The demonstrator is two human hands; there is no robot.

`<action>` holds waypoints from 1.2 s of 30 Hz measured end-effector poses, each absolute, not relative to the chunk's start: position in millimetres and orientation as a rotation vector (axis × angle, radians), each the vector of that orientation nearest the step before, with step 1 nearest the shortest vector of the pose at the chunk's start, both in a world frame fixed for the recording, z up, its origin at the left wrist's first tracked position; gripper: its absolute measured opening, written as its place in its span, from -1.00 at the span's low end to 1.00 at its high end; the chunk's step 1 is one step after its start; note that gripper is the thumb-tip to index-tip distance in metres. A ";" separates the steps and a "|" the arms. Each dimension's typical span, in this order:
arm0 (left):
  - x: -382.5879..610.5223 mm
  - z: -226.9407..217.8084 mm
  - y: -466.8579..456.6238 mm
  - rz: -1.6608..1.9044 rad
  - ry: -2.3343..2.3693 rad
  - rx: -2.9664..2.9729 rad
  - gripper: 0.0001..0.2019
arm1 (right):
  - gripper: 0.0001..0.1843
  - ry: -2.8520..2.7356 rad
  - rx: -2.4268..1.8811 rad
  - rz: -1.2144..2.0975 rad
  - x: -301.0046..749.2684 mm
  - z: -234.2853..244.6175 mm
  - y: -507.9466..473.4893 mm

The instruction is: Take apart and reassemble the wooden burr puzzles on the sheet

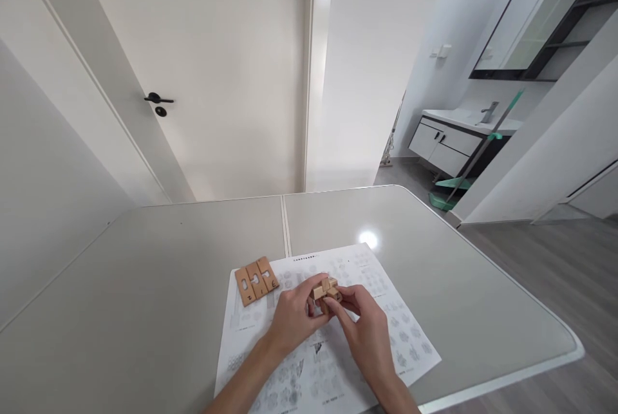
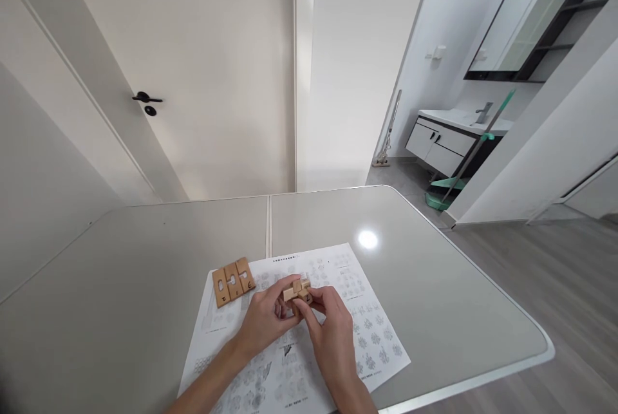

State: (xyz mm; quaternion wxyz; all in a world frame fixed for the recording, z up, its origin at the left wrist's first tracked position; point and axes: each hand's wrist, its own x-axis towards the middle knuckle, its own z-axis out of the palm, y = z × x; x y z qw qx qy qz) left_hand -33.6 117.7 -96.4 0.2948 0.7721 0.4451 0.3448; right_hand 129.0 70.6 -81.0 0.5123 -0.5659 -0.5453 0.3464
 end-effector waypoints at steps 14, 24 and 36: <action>-33.3 -90.2 116.5 1.000 1.211 2.224 -0.55 | -0.62 -1.253 -1.376 0.821 120.5 -79.2 66.1; -33.3 -83.9 119.8 1.084 1.175 1.898 -0.44 | -0.65 -1.310 -1.302 0.862 130.4 -65.7 70.8; -28.1 -71.5 117.8 0.939 0.941 1.663 -0.36 | -0.64 -1.573 -1.198 0.994 159.6 -74.7 91.9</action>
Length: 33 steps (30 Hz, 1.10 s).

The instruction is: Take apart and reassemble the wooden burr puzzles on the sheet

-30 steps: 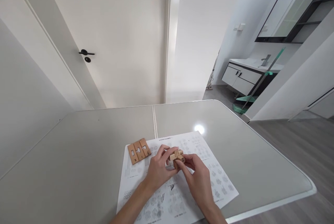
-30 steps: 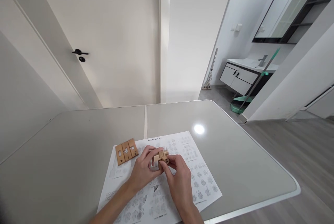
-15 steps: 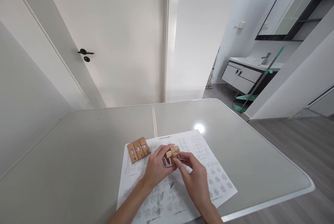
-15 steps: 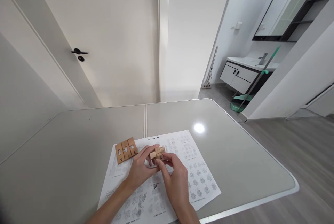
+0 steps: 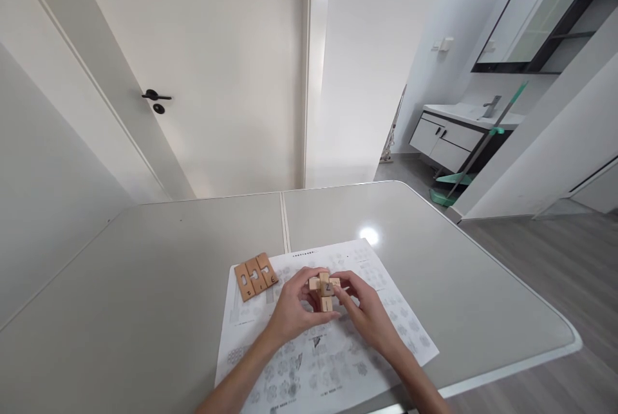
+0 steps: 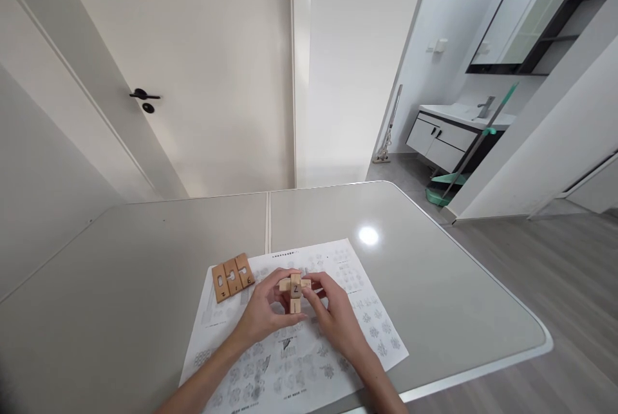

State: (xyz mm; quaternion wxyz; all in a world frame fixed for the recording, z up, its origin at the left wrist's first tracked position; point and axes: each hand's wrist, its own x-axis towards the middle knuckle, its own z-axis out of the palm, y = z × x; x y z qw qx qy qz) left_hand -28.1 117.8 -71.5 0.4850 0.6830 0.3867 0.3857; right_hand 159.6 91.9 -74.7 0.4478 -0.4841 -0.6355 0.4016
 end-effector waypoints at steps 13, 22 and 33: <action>-30.7 -69.9 117.0 0.897 0.943 1.918 -0.43 | -0.50 -1.593 -1.254 1.216 162.0 -78.5 90.5; -30.3 -78.9 117.3 0.792 1.015 1.887 -0.30 | -0.54 -1.430 -1.199 1.346 171.4 -84.6 94.8; -29.2 -92.5 119.9 0.932 1.201 1.707 -0.15 | -0.48 -1.242 -1.635 0.760 221.5 -108.9 140.6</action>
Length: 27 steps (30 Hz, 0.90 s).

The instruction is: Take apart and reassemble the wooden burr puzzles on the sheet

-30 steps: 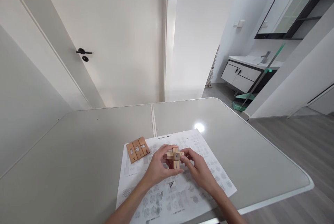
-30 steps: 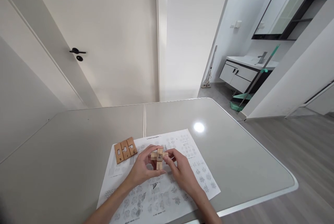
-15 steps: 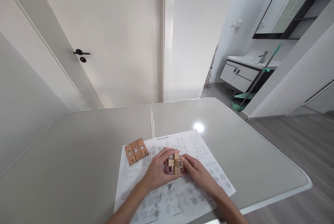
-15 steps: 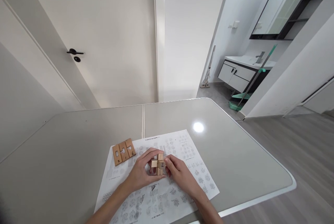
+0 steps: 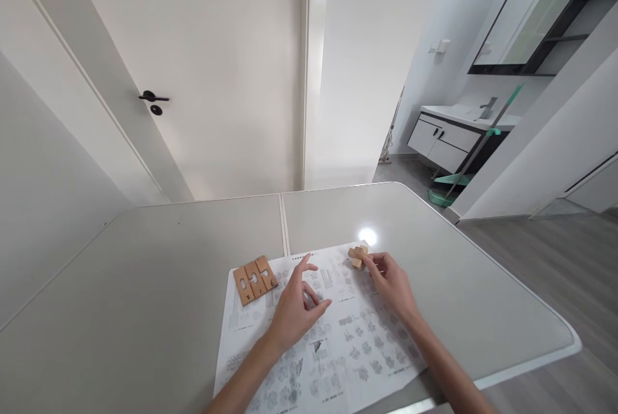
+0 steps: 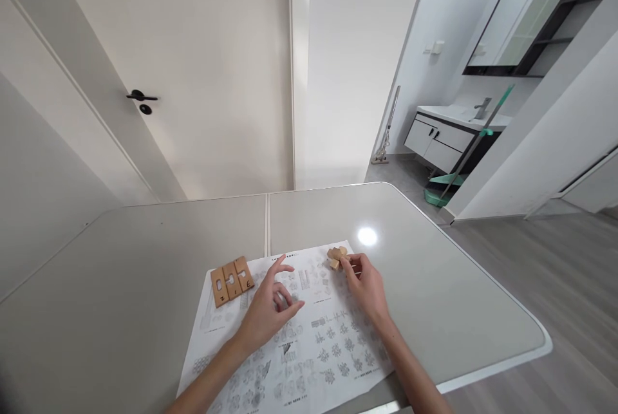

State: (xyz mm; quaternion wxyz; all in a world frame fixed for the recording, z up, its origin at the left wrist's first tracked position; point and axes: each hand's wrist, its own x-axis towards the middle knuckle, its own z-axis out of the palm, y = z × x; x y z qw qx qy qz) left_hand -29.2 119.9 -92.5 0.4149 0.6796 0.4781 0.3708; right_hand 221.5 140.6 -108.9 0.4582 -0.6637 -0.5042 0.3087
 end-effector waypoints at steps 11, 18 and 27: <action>-30.4 -91.7 121.0 0.865 1.195 1.799 -0.49 | -0.47 -1.222 -1.701 0.696 222.3 -110.9 148.4; -29.5 -88.8 121.0 0.830 1.195 1.836 -0.61 | -0.50 -1.229 -1.738 0.716 219.8 -109.4 96.3; -52.6 -82.3 125.9 0.835 1.229 2.267 -0.83 | -0.63 -1.394 -1.603 0.918 204.0 -118.6 43.2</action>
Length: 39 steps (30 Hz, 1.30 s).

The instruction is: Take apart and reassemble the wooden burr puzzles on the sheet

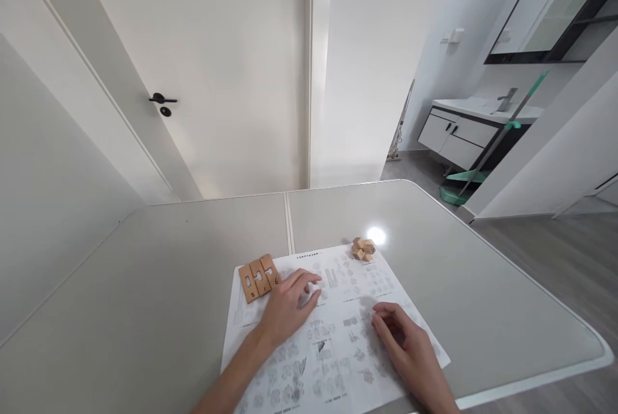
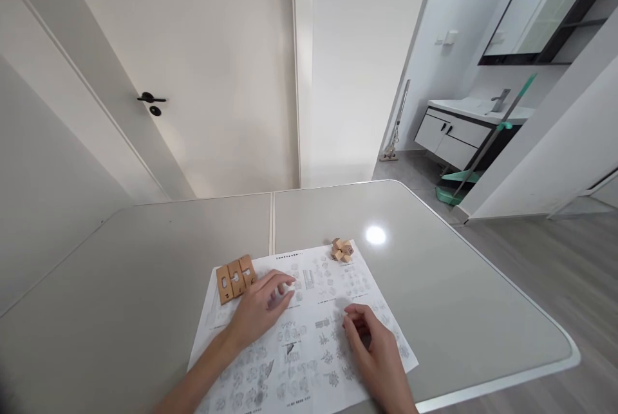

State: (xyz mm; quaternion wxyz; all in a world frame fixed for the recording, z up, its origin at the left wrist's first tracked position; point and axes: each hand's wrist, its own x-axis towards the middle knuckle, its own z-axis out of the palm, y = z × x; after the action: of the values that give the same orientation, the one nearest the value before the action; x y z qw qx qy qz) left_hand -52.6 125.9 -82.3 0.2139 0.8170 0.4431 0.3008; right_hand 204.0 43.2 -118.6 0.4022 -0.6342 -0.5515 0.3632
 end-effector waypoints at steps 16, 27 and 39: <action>-139.7 -97.7 149.7 0.746 1.812 2.267 -0.33 | -0.62 -1.422 -1.553 0.944 204.7 -111.8 42.5; -125.3 -87.9 128.9 0.678 1.689 2.400 -0.39 | -0.67 -1.465 -1.460 0.945 208.8 -116.5 42.7; -14.2 -77.6 77.1 0.607 1.118 2.505 -0.23 | -0.59 -1.458 -1.412 0.890 208.2 -113.7 45.6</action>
State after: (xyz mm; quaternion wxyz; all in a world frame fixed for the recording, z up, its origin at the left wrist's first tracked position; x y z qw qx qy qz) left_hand -14.2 77.1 -77.6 0.1653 0.8793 0.3926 0.2131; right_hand 208.2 45.6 -113.7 0.4464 -0.5699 -0.5888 0.3595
